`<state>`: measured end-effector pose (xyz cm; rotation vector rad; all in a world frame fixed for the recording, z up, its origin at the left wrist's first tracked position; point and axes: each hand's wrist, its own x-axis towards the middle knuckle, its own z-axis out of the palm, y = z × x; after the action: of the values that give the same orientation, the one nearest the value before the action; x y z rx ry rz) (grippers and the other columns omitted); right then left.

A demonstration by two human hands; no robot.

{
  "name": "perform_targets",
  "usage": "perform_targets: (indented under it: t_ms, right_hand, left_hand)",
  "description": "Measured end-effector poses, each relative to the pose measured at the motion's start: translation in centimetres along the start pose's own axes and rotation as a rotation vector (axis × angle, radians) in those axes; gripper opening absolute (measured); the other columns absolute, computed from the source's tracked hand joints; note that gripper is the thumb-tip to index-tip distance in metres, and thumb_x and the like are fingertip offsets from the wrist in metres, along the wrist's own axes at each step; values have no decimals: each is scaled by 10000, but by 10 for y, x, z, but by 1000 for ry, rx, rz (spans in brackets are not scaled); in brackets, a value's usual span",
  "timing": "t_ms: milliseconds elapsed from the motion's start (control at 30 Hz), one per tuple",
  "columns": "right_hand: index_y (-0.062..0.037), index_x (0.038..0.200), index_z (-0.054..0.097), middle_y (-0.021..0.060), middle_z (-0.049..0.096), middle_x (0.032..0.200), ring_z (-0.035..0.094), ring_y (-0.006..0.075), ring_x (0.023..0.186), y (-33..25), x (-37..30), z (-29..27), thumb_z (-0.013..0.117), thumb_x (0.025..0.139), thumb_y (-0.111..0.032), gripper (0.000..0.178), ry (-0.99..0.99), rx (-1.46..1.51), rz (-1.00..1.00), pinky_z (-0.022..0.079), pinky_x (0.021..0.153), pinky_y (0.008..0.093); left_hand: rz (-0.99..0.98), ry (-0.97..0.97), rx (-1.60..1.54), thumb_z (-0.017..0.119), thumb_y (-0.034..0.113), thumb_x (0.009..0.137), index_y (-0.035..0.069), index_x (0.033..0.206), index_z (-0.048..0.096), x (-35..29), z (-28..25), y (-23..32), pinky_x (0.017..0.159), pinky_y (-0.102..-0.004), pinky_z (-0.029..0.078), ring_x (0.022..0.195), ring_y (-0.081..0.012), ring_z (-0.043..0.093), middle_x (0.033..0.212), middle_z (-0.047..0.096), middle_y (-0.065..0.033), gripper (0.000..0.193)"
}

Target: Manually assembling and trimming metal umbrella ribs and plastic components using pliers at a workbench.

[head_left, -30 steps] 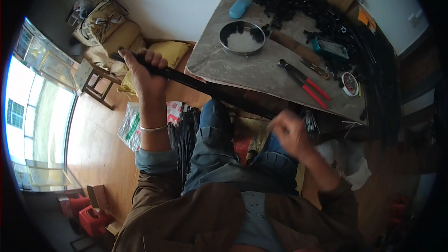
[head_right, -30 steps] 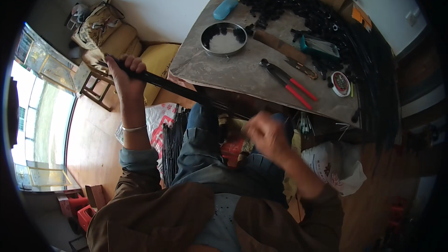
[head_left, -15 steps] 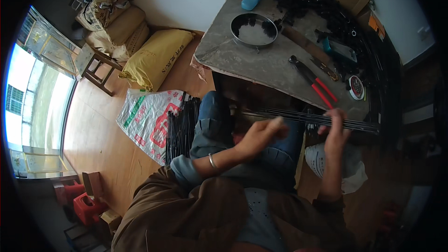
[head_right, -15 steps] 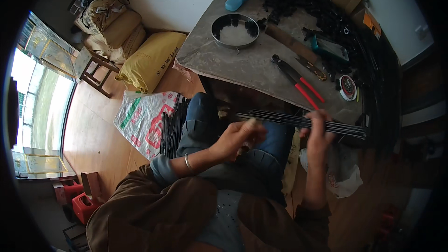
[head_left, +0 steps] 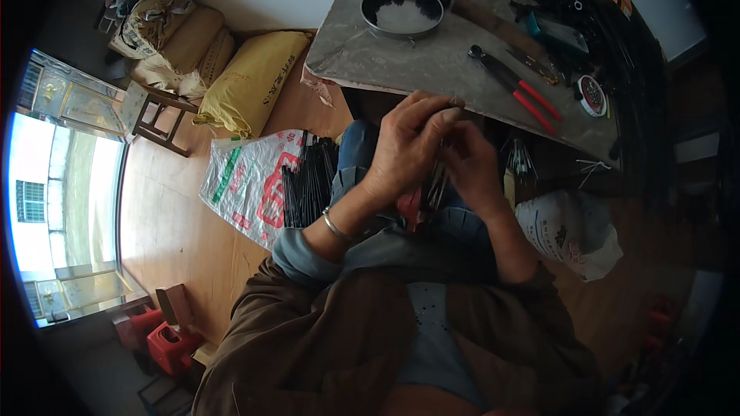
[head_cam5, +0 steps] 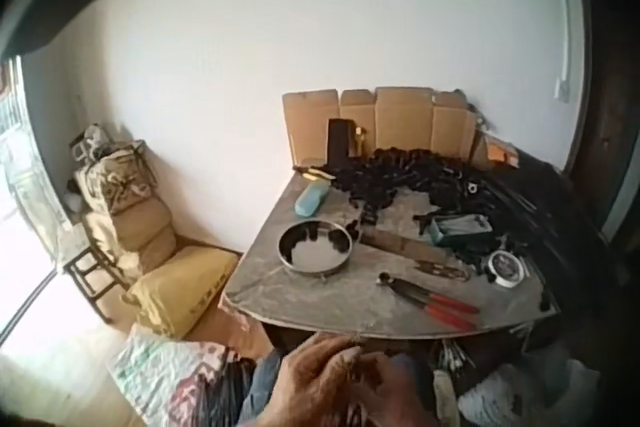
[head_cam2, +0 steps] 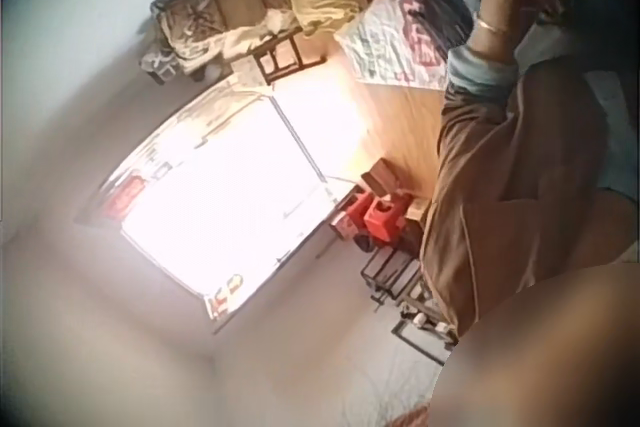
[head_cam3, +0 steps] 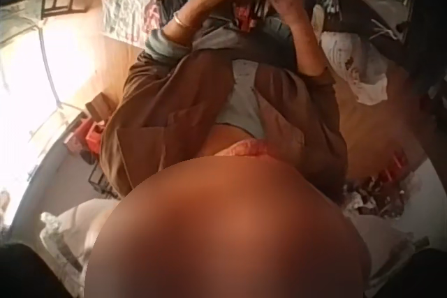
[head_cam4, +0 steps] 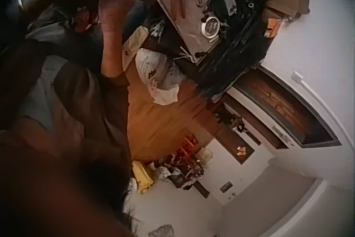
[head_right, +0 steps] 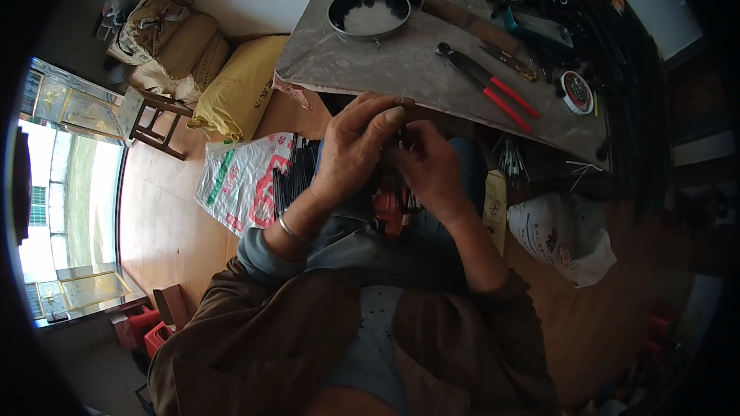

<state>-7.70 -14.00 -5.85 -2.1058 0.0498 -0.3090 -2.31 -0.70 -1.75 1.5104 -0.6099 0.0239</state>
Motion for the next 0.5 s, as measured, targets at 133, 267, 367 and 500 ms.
perform_targets:
  t_ms: [133,267,367,500]
  right_hand:
    - [-23,974,595,3,603,872,559,67,786,2,0,-14,630,905,-114,120,-108,488,117,474,737,225]
    - [-20,915,617,8,620,799,554,60,733,3,-2,-16,691,865,-148,156,-103,667,135,444,666,205]
    - [-5,930,625,28,632,803,586,87,739,-3,1,-29,703,858,-163,190,-239,777,168,465,681,219]
    - [33,919,631,74,646,800,627,149,720,-7,3,-34,689,858,-158,209,-391,892,149,512,672,277]
  left_hand:
    - [-97,-182,-197,651,161,891,-20,968,645,0,-15,-9,719,-257,499,812,-131,610,908,629,-67,197]
    - [-233,-283,-388,664,194,890,1,850,624,6,-18,-18,683,-246,503,762,-80,588,854,619,-33,201]
    - [-293,-455,-471,646,288,901,4,821,589,14,-24,-29,650,-267,515,702,-107,595,784,580,-35,300]
    - [-324,-672,-814,617,416,894,11,815,544,18,-24,-31,637,-298,538,693,-148,617,745,550,-43,419]
